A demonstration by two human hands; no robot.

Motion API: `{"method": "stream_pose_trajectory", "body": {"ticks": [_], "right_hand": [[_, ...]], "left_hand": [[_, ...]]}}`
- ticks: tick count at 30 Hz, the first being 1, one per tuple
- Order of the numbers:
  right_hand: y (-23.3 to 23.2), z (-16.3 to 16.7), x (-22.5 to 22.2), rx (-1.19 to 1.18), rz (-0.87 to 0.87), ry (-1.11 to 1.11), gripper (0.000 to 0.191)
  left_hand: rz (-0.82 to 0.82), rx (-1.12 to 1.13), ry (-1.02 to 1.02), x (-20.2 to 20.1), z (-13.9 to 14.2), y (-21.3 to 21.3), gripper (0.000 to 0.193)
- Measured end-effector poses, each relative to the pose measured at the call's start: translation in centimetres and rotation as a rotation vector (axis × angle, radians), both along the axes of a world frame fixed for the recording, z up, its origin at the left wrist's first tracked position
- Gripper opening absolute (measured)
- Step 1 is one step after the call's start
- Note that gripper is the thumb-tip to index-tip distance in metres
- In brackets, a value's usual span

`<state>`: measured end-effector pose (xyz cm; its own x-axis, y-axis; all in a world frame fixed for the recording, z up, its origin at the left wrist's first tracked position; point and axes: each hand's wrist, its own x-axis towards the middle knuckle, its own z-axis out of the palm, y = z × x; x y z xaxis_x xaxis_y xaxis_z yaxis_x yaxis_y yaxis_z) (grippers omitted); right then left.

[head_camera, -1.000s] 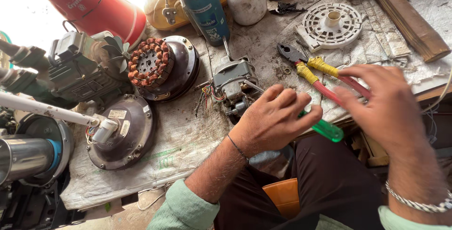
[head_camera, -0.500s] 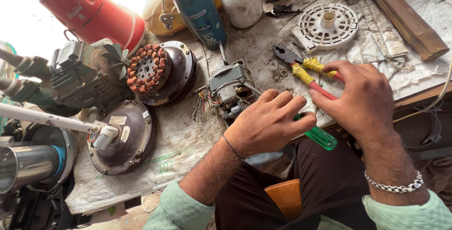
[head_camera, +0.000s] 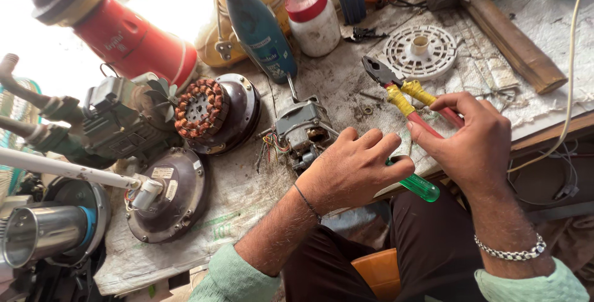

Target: The person uses a screwdriver and pliers to disassemble and adjust a small electrical motor on a workbench. They remove screws, pry open the housing, and manipulate internal components while other motor parts and tools are visible nearby.

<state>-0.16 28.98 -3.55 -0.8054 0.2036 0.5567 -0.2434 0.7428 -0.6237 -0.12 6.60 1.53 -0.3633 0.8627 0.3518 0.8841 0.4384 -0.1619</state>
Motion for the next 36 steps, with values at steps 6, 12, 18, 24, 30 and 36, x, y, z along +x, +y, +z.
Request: {"method": "stream_pose_trajectory", "body": {"ticks": [6,12,18,24,30,36], "right_hand": [[0.1,-0.1,-0.2,-0.165,0.026,0.025,0.038],[0.2,-0.3,-0.5,-0.163,0.060,0.040,0.038],[0.3,-0.6,-0.4,-0.188,0.076,0.084,0.038],[0.6,-1.3,-0.5,-0.237,0.059,0.080,0.041],[0.6,-1.3,0.3,-0.446,0.165,0.250,0.035],[-0.1,-1.0,2.4,-0.989,0.390,0.253,0.064]], "left_hand": [[-0.018,-0.057,0.026,-0.4,0.5,0.2,0.022],[-0.006,-0.112,0.063,-0.5,0.5,0.2,0.018],[-0.024,-0.117,0.047,-0.7,0.1,0.1,0.018],[-0.016,-0.141,0.046,-1.0,0.1,0.1,0.017],[0.024,-0.124,0.085,-1.0,1.0,-0.3,0.013],[0.019,-0.091,0.124,-2.0,2.1,-1.2,0.024]]}}
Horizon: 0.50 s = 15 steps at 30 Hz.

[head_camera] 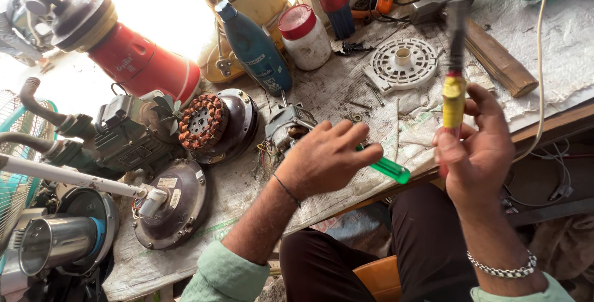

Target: The person uses a screwdriver and pliers to disassemble and adjust a small electrical motor on a workbench. They remove screws, pry open the housing, and manipulate internal components while other motor parts and tools are visible nearby.

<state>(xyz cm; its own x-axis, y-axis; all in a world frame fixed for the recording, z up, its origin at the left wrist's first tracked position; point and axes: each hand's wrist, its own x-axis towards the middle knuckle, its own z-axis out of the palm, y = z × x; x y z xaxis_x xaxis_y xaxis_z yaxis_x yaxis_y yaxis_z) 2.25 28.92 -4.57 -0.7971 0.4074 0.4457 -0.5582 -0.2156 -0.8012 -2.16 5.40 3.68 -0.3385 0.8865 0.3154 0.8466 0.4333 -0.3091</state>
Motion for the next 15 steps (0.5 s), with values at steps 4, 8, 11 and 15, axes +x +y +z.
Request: {"method": "stream_pose_trajectory", "body": {"ticks": [4,8,11,15], "right_hand": [[0.0,-0.2,-0.4,0.259,-0.073,0.059,0.064],[0.1,-0.5,-0.9,0.232,-0.054,-0.038,0.071],[0.2,-0.5,-0.6,0.235,-0.045,-0.059,0.074],[0.3,-0.4,-0.4,0.195,-0.008,-0.092,0.075]], "left_hand": [[-0.017,0.013,-0.068,-0.1,0.0,0.4,0.021],[-0.067,0.048,-0.093,1.0,-1.0,1.2,0.021],[-0.077,0.092,-0.089,1.5,-1.3,1.5,0.023],[-0.119,0.173,-0.062,2.0,-0.4,1.3,0.025]]}}
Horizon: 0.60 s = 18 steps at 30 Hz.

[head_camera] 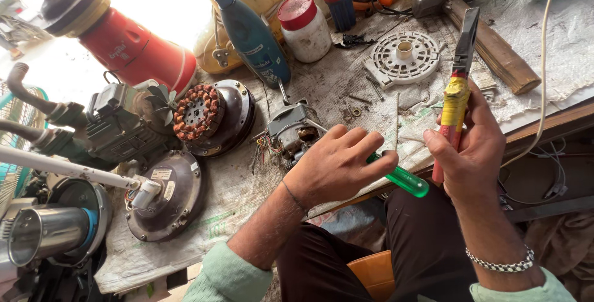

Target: The person uses a screwdriver and pliers to disassemble and adjust a small electrical motor on a workbench. They remove screws, pry open the housing, and manipulate internal components while other motor parts and tools are visible nearby.

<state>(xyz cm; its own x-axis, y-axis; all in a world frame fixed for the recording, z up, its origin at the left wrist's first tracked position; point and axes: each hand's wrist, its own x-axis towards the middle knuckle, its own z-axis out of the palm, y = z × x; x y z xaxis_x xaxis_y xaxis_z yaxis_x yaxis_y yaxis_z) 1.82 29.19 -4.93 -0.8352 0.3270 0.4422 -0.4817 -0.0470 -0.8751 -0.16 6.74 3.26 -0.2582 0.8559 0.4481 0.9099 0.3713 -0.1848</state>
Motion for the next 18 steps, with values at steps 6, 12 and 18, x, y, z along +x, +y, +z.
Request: {"method": "stream_pose_trajectory", "body": {"ticks": [6,12,18], "right_hand": [[0.2,0.5,0.2,-0.082,0.059,-0.053,0.074],[0.0,0.7,0.1,-0.081,0.095,0.000,0.075],[0.2,0.5,0.1,-0.044,0.094,0.003,0.073]], "left_hand": [[0.467,0.255,-0.118,-1.2,3.0,-2.0,0.031],[0.654,0.268,-0.431,-4.6,4.7,-6.3,0.068],[0.834,-0.046,-0.605,-5.7,5.5,-5.4,0.064]]}}
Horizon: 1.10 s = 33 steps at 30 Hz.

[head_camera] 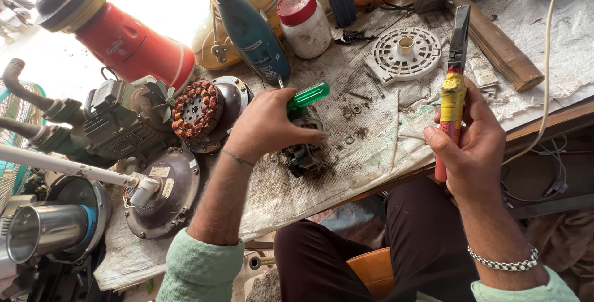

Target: The person uses a screwdriver and pliers to disassemble and adjust a small electrical motor on a workbench. They remove screws, pry open the housing, and manipulate internal components while other motor parts and tools are visible nearby.

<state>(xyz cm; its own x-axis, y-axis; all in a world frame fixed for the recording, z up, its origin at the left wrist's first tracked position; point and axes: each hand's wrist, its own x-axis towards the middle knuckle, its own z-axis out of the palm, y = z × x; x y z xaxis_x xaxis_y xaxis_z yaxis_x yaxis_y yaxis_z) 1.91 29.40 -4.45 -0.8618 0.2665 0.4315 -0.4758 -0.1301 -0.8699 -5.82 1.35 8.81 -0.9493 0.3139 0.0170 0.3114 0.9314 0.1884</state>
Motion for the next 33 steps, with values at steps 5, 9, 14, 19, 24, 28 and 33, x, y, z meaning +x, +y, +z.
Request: {"method": "stream_pose_trajectory", "body": {"ticks": [5,9,14,19,24,28,33], "right_hand": [[0.2,-0.1,-0.2,0.005,0.008,-0.025,0.073],[0.3,-0.2,-0.4,0.004,0.023,-0.014,0.074],[0.2,-0.4,-0.5,0.044,0.010,-0.010,0.074],[-0.2,0.2,-0.5,-0.010,0.044,-0.069,0.074],[-1.1,1.9,-1.3,-0.034,0.208,-0.238,0.074],[-3.8,3.4,-3.3,0.102,0.203,-0.246,0.061],[-7.4,5.5,-4.9,0.305,0.182,-0.128,0.085]], "left_hand": [[0.053,-0.001,-0.073,-0.7,-0.3,0.5,0.061],[0.003,0.090,-0.004,-1.1,-0.3,-0.3,0.052],[0.172,0.260,-0.039,-0.2,-0.3,-1.4,0.044],[0.057,0.910,-0.035,0.1,-1.3,-3.5,0.039],[-0.003,1.652,-0.064,-1.7,-5.6,-1.8,0.037],[0.052,1.969,-0.039,-2.4,-9.6,1.9,0.039],[0.052,2.204,-0.017,-1.2,-11.4,3.4,0.050]]}}
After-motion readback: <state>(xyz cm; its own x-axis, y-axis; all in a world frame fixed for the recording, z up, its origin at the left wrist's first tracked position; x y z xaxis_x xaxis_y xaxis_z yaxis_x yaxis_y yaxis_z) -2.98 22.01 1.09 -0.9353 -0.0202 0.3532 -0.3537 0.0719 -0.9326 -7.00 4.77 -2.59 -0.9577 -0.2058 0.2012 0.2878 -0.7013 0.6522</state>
